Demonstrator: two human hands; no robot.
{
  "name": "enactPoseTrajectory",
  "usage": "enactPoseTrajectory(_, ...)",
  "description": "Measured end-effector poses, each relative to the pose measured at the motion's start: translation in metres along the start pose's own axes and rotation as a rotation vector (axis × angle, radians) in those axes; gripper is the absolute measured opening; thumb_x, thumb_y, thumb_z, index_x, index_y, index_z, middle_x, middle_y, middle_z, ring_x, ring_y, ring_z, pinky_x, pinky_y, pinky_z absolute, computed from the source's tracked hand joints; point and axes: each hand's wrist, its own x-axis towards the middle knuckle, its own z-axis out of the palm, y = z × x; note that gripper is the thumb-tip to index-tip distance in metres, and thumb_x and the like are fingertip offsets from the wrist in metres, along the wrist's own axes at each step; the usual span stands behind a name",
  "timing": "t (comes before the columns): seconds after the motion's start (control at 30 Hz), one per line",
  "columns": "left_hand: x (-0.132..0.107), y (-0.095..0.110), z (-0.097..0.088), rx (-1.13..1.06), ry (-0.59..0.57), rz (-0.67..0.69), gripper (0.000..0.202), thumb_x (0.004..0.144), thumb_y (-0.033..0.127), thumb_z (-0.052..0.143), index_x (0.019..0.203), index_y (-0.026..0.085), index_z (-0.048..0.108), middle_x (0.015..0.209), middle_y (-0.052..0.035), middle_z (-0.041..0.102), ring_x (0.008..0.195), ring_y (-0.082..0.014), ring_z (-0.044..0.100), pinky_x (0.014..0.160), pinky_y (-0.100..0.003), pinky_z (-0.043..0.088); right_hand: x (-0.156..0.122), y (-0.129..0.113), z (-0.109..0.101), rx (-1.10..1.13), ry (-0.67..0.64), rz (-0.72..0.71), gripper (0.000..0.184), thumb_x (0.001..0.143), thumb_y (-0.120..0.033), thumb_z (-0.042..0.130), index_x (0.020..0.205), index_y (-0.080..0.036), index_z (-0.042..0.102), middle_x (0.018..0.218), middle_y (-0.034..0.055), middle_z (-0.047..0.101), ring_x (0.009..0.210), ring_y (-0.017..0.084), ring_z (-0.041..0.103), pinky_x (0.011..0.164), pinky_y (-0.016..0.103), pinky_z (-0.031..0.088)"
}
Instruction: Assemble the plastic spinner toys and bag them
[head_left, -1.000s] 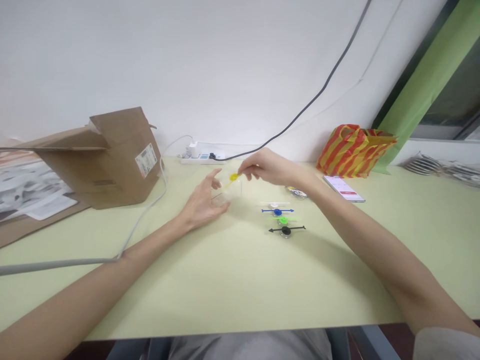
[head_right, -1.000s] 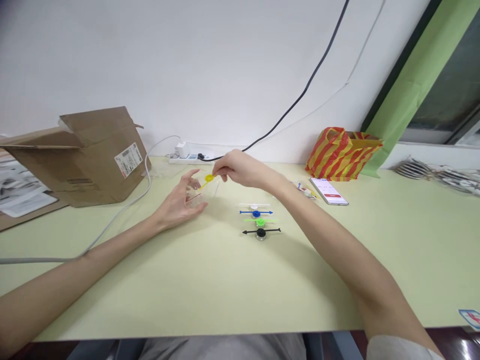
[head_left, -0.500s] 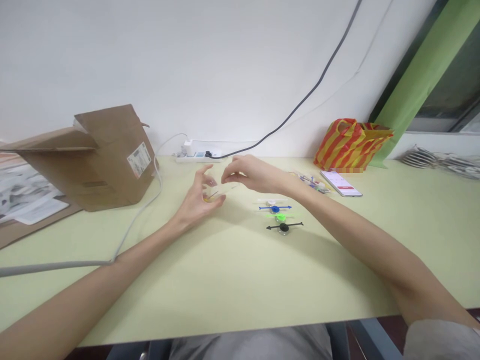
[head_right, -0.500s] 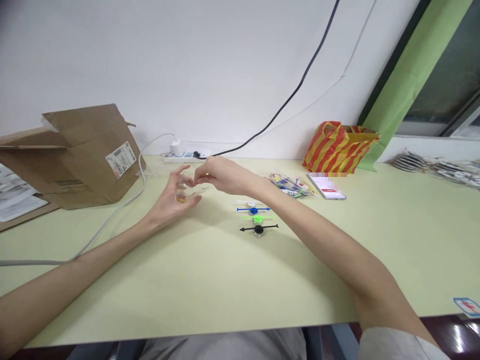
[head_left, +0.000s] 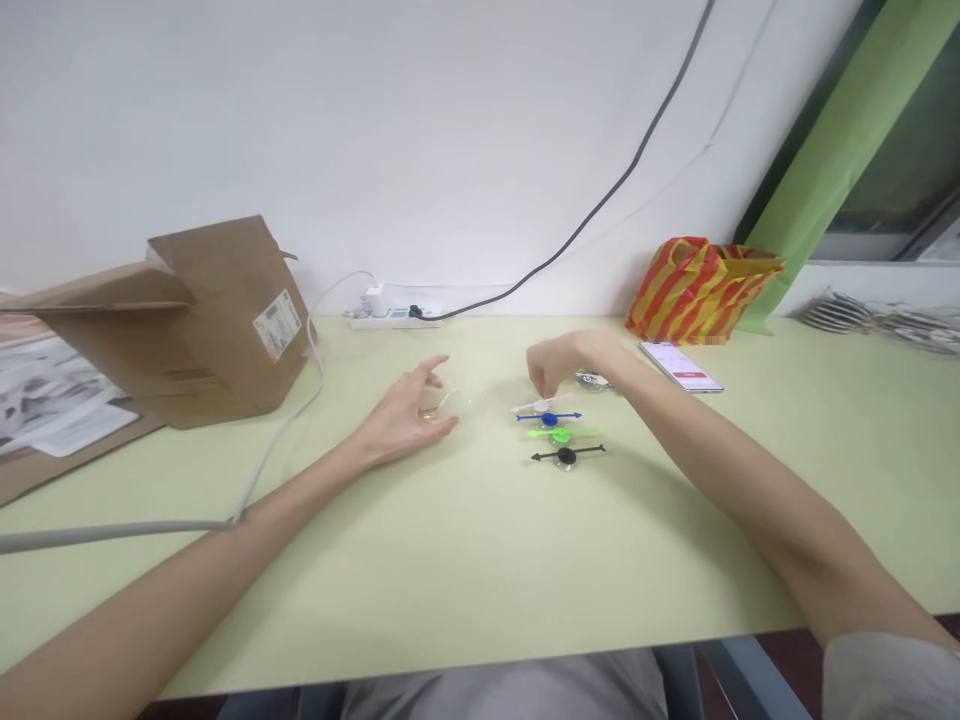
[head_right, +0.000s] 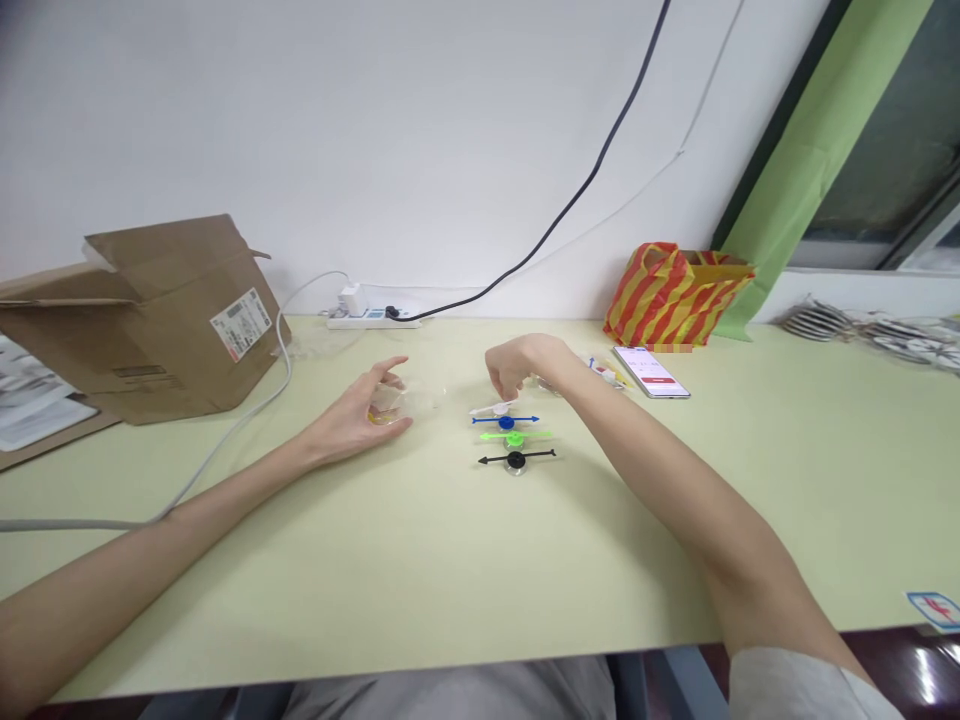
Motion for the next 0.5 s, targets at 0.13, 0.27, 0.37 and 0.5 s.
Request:
enactPoseTrajectory(0.13,0.001,0.003,-0.002,0.103,-0.067,-0.031,0.096,0.079,0.052,0.073,0.16,0.027,0.029,0.133,-0.0124,0.059,0.119,-0.0331,0.059,0.103,-0.052,0.047,-0.003,0.009,-0.004,0.056,-0.007,-0.045,0.03,0.078,-0.026,0.076,0.106,-0.017,0.079,0.11,0.0089,0.076,0.099,0.026,0.069,0.071,0.031,0.048)
enactPoseTrajectory(0.27,0.001,0.003,-0.004,0.135,-0.124,-0.032,0.103,0.077,0.058,0.074,0.162,0.027,0.025,0.14,-0.014,0.057,0.125,-0.0362,0.058,0.107,-0.053,0.045,-0.003,0.01,-0.005,0.052,-0.066,-0.013,0.032,0.074,-0.037,0.081,0.094,-0.013,0.079,0.099,0.0115,0.075,0.09,0.027,0.068,0.071,0.033,0.047)
enactPoseTrajectory(0.37,0.0,0.001,-0.005,0.129,-0.149,-0.035,0.106,0.077,0.063,0.074,0.163,0.03,0.022,0.147,-0.0136,0.052,0.127,-0.0357,0.059,0.109,-0.052,0.044,0.004,0.008,-0.001,0.032,-0.135,-0.008,0.028,0.07,-0.035,0.083,0.083,-0.011,0.078,0.089,0.011,0.075,0.086,0.026,0.068,0.072,0.034,0.047)
enactPoseTrajectory(0.5,0.0,-0.002,-0.004,0.133,-0.178,-0.013,0.106,0.079,0.066,0.072,0.164,0.03,0.019,0.154,-0.0131,0.048,0.135,-0.0352,0.054,0.113,-0.049,0.042,0.007,0.008,0.001,0.068,-0.093,-0.071,0.017,0.069,-0.026,0.077,0.081,-0.014,0.076,0.089,0.0088,0.075,0.086,0.025,0.068,0.071,0.033,0.047)
